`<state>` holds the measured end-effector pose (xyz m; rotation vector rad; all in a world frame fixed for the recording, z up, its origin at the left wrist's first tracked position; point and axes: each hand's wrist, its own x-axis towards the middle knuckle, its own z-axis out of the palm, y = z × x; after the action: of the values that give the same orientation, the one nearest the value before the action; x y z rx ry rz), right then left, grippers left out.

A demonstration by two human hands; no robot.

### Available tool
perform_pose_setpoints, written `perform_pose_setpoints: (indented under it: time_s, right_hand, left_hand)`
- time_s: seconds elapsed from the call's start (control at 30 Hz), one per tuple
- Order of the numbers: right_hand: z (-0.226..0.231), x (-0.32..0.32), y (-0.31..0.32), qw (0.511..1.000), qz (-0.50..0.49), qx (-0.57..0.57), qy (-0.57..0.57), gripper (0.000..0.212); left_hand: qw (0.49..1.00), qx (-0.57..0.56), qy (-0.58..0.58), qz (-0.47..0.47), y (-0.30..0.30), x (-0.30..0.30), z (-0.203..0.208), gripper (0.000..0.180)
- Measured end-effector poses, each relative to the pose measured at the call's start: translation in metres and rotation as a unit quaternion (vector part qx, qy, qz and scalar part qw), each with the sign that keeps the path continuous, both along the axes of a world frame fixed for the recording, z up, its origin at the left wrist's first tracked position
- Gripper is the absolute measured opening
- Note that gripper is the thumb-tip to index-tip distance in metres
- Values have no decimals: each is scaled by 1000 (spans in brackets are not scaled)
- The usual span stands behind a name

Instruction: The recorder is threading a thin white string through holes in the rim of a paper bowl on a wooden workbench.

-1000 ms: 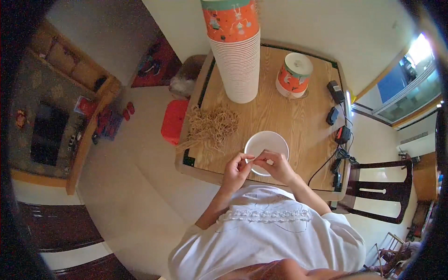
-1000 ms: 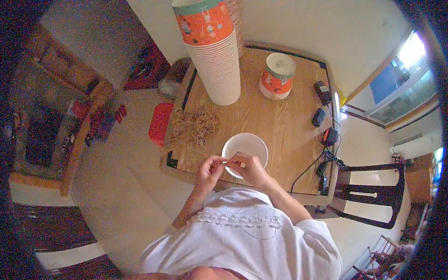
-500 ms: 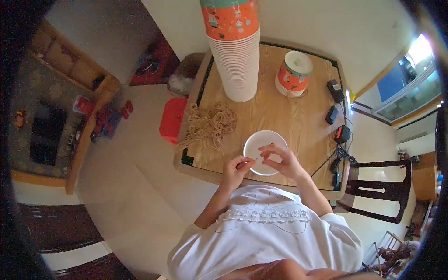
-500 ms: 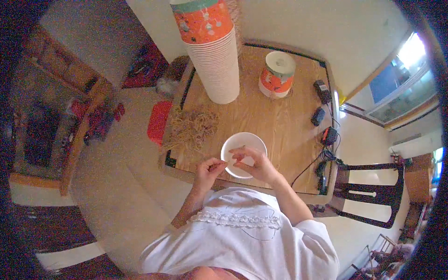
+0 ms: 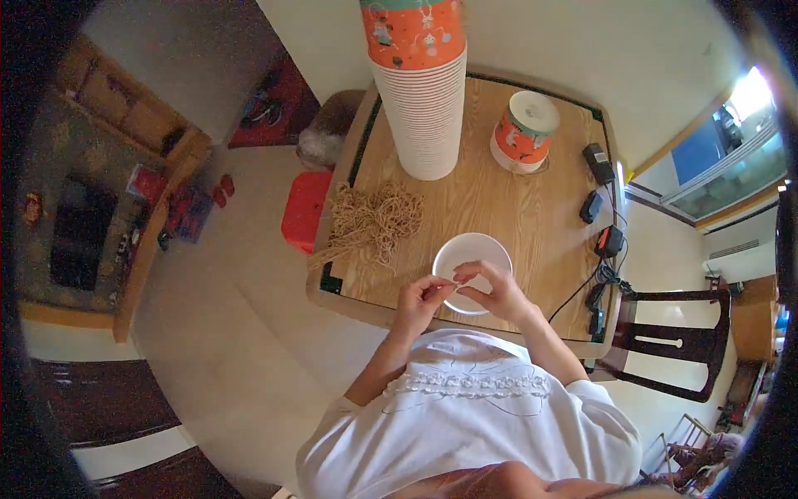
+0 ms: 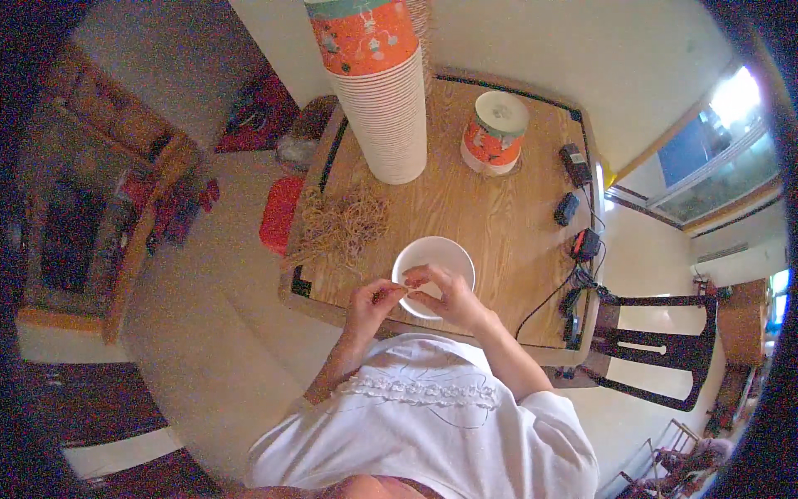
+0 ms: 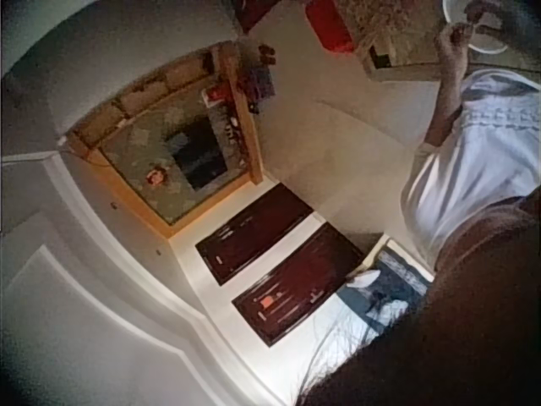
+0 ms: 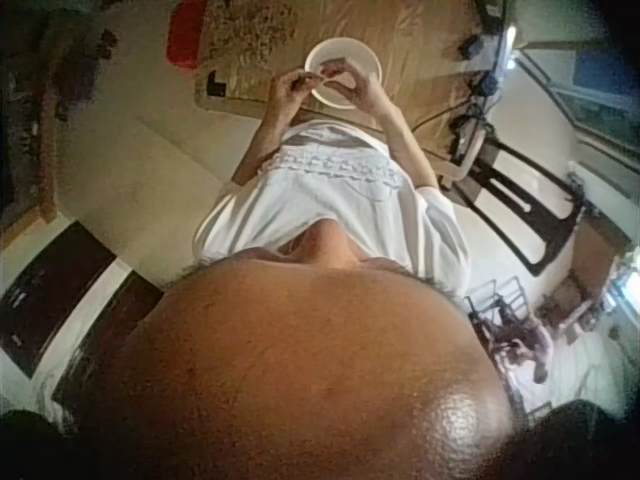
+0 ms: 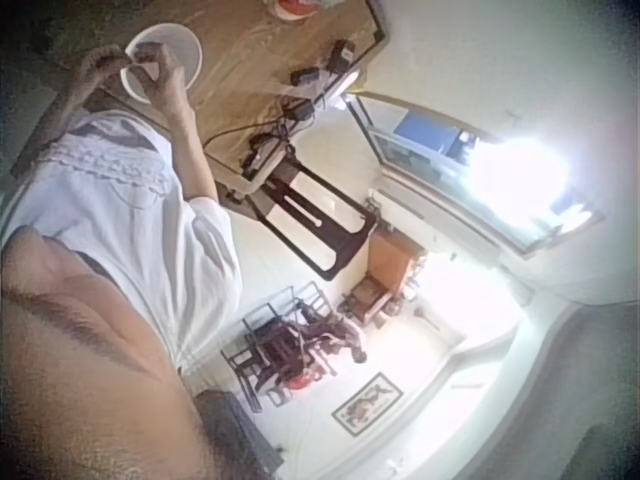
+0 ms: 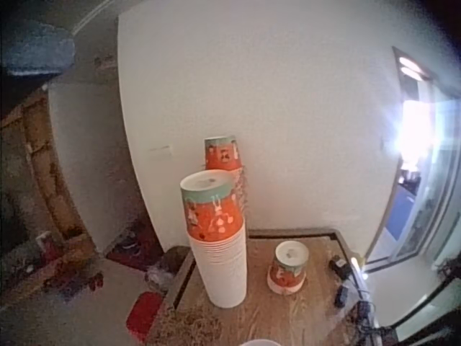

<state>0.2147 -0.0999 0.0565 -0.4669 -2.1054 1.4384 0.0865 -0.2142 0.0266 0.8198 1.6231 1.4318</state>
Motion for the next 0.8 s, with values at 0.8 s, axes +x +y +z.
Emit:
perform_pose_setpoints:
  time_s: [0.8]
  right_hand:
    - [12,3,23,983,63,161,-63,11]
  left_hand:
    - [991,97,-54,77,9,8,-8,10]
